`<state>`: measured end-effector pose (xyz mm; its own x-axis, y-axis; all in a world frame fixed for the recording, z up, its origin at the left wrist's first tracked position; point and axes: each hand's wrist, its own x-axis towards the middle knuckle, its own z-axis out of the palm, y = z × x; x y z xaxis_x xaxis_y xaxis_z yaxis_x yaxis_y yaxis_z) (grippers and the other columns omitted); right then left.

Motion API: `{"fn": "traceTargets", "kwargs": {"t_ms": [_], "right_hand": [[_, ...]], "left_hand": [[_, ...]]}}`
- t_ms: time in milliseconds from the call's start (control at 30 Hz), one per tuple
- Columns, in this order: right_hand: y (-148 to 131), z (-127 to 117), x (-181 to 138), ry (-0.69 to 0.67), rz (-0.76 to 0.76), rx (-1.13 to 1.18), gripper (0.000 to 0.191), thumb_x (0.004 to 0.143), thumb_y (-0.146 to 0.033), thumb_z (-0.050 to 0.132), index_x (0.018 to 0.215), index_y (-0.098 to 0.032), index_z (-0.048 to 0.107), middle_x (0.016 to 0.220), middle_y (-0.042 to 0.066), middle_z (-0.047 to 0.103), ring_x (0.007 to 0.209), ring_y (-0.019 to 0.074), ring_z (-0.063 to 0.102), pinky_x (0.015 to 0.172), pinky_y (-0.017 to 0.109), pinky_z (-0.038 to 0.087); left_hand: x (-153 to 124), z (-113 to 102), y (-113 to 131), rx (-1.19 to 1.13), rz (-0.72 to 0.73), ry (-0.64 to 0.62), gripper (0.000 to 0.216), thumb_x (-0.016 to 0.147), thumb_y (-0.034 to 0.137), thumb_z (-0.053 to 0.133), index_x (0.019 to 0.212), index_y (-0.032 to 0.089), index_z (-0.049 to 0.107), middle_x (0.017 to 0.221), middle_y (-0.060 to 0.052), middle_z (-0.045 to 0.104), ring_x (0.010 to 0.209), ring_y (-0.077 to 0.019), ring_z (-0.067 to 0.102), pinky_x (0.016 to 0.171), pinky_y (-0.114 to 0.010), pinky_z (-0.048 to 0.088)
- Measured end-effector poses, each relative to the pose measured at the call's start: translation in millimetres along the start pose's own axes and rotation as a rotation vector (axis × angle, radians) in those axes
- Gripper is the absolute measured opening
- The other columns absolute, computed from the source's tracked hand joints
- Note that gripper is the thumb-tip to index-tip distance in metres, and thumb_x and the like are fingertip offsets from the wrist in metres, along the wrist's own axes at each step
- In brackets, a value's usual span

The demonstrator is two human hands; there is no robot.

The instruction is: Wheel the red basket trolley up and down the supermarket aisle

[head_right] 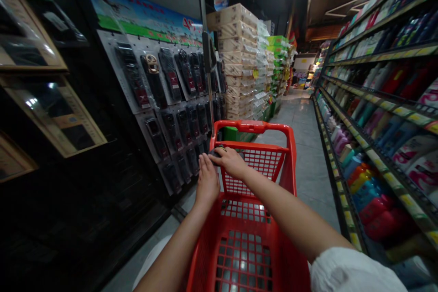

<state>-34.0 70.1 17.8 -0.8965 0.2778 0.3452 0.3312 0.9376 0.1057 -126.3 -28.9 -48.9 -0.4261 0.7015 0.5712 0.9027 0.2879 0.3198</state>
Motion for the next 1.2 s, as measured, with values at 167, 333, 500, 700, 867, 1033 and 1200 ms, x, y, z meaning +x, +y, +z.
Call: {"fn": "traceTargets", "kwargs": {"t_ms": [167, 333, 500, 700, 867, 1033, 1200], "right_hand": [[12.5, -16.1, 5.3, 0.07, 0.058, 0.186, 0.047, 0.096, -0.016, 0.049, 0.139, -0.03, 0.06, 0.137, 0.007, 0.06, 0.117, 0.0222, 0.058, 0.101, 0.035, 0.046], [32.8, -70.2, 59.2, 0.476, 0.318, 0.16, 0.057, 0.091, -0.011, 0.046, 0.147, -0.022, 0.052, 0.147, 0.012, 0.047, 0.132, 0.0268, 0.047, 0.111, 0.038, 0.039], [41.9, -109.4, 129.6, 0.68, 0.414, -0.003, 0.068, 0.09, -0.014, 0.05, 0.156, -0.023, 0.036, 0.156, 0.015, 0.03, 0.137, 0.0348, 0.037, 0.113, 0.052, 0.035], [32.0, -57.3, 137.8, 0.609, 0.423, -0.047, 0.068, 0.089, -0.008, 0.047, 0.155, -0.024, 0.039, 0.155, 0.014, 0.031, 0.129, 0.0296, 0.043, 0.108, 0.047, 0.044], [40.9, -52.4, 116.4, 0.581, 0.324, -0.053, 0.061, 0.089, -0.009, 0.05, 0.147, -0.03, 0.051, 0.148, 0.01, 0.042, 0.124, 0.0268, 0.049, 0.104, 0.041, 0.048], [72.3, -143.2, 155.7, 0.904, 0.357, 0.009, 0.06, 0.087, -0.01, 0.051, 0.144, -0.03, 0.054, 0.144, 0.01, 0.041, 0.131, 0.0293, 0.045, 0.107, 0.046, 0.046], [89.8, -219.4, 214.8, 0.95, 0.365, 0.012, 0.067, 0.09, -0.016, 0.053, 0.154, -0.027, 0.038, 0.151, 0.012, 0.027, 0.139, 0.0344, 0.037, 0.113, 0.055, 0.039]], "left_hand": [[-1.3, -4.9, 1.2, 0.035, 0.069, 0.039, 0.08, 0.082, -0.008, 0.036, 0.159, 0.003, 0.014, 0.162, -0.031, 0.02, 0.152, -0.0353, 0.02, 0.116, -0.045, 0.04], [-3.7, -6.1, -0.7, 0.054, 0.135, 0.002, 0.086, 0.078, -0.01, 0.036, 0.159, 0.005, 0.014, 0.164, -0.026, 0.015, 0.153, -0.0329, 0.013, 0.118, -0.045, 0.036], [-5.7, -2.0, -4.5, 0.092, 0.207, 0.023, 0.091, 0.078, -0.01, 0.037, 0.16, 0.009, 0.003, 0.165, -0.024, 0.015, 0.154, -0.0306, 0.012, 0.12, -0.046, 0.035], [-5.9, 0.3, -4.3, 0.195, 0.209, 0.021, 0.081, 0.08, -0.009, 0.037, 0.158, 0.004, 0.019, 0.163, -0.025, 0.022, 0.152, -0.0321, 0.02, 0.113, -0.04, 0.045], [-5.2, 2.1, -3.7, 0.24, 0.18, 0.052, 0.072, 0.082, -0.008, 0.04, 0.152, 0.002, 0.036, 0.16, -0.029, 0.026, 0.15, -0.0372, 0.021, 0.111, -0.04, 0.046], [-5.3, 8.7, -7.9, 0.244, 0.194, 0.043, 0.079, 0.077, -0.012, 0.042, 0.154, 0.003, 0.033, 0.159, -0.031, 0.025, 0.149, -0.0387, 0.019, 0.114, -0.044, 0.042], [-7.5, 8.2, -9.5, 0.208, 0.192, -0.06, 0.086, 0.072, -0.014, 0.042, 0.155, 0.003, 0.029, 0.161, -0.03, 0.021, 0.15, -0.0378, 0.018, 0.114, -0.043, 0.042]]}}
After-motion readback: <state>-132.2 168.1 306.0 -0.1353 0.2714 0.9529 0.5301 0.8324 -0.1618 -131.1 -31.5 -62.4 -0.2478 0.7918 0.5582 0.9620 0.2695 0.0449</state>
